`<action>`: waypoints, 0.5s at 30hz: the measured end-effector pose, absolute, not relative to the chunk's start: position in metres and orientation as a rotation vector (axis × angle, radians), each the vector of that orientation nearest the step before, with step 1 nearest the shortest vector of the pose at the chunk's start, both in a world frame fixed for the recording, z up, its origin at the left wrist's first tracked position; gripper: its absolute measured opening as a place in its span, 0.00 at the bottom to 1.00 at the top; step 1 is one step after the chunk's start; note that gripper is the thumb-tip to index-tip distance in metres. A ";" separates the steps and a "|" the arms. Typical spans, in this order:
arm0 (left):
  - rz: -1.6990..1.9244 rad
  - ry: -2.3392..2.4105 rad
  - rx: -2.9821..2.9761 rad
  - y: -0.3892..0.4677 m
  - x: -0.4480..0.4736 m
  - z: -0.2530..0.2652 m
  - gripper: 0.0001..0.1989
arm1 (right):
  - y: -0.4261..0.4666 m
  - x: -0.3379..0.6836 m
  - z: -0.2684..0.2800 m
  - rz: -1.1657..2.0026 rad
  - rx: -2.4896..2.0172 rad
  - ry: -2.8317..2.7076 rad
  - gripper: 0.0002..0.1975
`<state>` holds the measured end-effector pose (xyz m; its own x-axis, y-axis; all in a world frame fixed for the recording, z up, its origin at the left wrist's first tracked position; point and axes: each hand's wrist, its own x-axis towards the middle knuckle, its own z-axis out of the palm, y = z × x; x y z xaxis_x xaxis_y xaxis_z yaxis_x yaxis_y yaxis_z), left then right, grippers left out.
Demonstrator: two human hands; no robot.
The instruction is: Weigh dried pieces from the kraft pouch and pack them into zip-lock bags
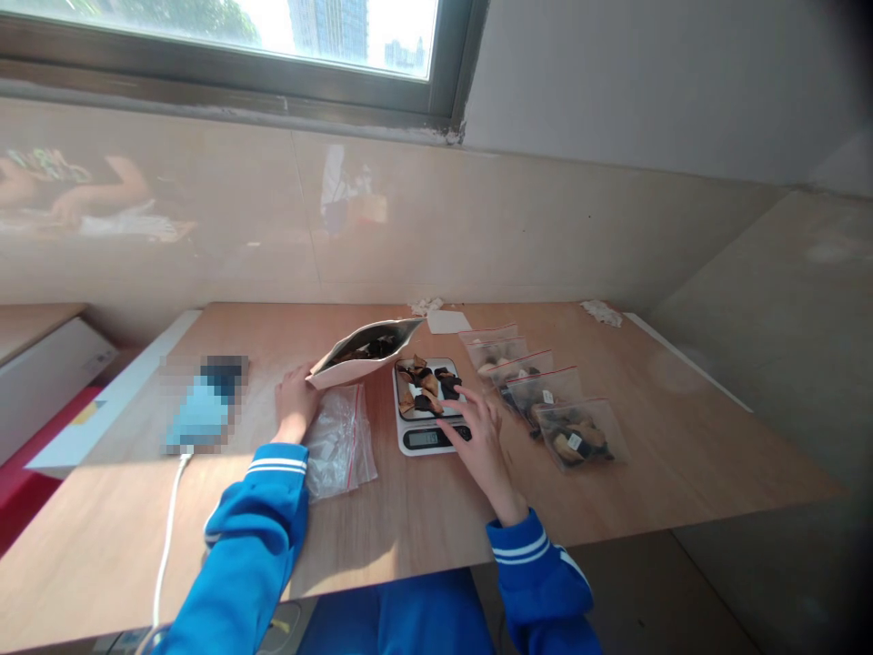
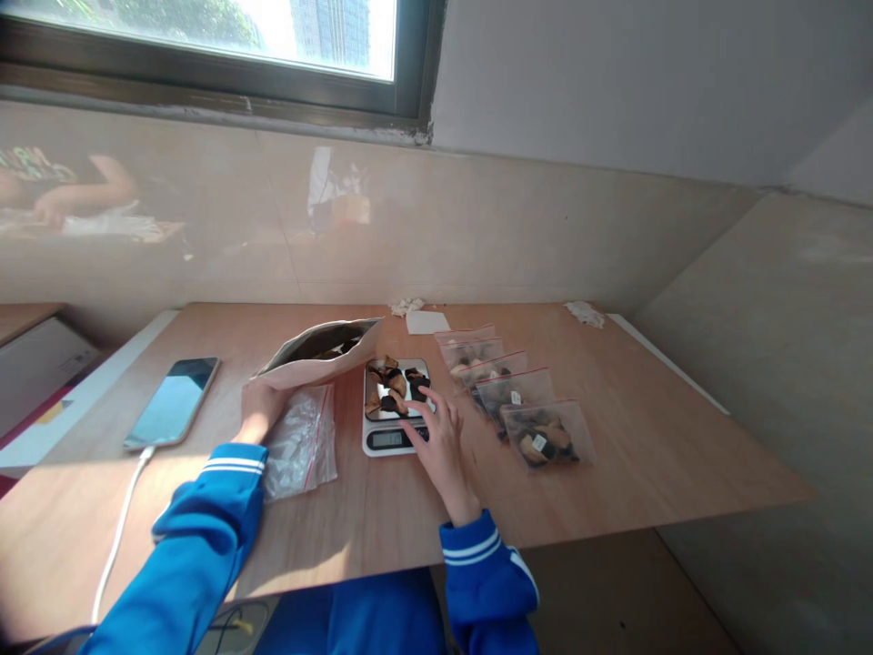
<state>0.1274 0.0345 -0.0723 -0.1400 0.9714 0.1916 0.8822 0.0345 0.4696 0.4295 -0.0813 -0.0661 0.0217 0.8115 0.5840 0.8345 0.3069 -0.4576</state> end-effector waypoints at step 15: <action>0.776 2.298 1.865 0.034 0.116 -0.077 0.19 | -0.143 0.455 -0.093 0.134 -1.584 -1.670 0.12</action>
